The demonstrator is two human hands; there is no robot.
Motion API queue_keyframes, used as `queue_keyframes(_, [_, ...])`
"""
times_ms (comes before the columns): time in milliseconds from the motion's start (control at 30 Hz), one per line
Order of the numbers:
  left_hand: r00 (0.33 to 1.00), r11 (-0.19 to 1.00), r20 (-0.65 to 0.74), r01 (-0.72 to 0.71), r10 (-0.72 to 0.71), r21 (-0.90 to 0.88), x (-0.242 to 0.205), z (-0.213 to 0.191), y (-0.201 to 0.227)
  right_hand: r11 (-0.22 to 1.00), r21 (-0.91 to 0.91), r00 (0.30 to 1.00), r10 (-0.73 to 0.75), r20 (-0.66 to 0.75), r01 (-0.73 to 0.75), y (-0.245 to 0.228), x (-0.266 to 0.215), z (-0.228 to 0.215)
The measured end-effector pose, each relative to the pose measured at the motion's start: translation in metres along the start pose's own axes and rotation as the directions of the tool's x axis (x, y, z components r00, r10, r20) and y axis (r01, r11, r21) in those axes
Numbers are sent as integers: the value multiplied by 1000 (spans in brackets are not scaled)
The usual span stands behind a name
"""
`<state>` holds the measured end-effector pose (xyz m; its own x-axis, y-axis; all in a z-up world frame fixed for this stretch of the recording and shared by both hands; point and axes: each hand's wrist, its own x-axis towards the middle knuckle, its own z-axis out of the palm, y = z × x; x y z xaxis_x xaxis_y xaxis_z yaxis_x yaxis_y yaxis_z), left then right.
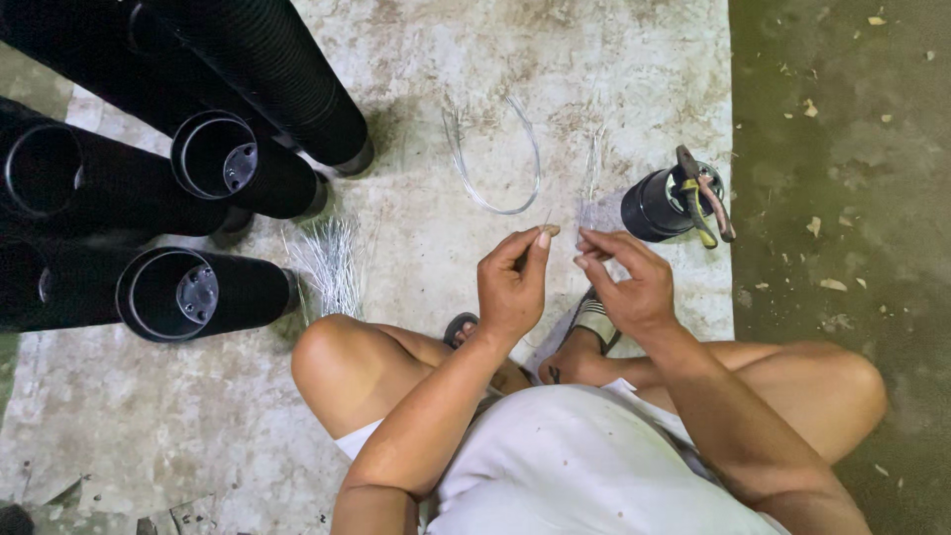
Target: The person sits on the floor and repeatedly twists thin metal wires into small loops using pliers. They pick up wires, form loops, and cut them with pliers, placing finished pieces aside.
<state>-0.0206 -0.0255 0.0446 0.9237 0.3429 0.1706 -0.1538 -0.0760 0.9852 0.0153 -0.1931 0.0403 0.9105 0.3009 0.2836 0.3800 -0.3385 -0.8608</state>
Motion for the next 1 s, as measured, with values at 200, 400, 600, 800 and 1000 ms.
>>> queue_keyframes(200, [996,998,87,26,-31,59,-4,0,19,961,-73,962,-269,-37,266,-23,30,-6])
queue_keyframes(400, [993,997,112,32,-40,73,-6,-3,19,967,-24,967,-254,-28,254,-21,33,-3])
queue_keyframes(600, [990,997,131,52,-61,65,-7,-2,14,957,-45,957,-289,-33,287,-15,30,-3])
queue_keyframes(800, [988,994,117,91,-97,55,-9,-1,11,954,-48,955,-297,-4,296,-14,30,-4])
queue_keyframes(1000, [986,993,119,121,-119,-9,-9,-2,-3,974,9,974,-227,20,227,-11,29,0])
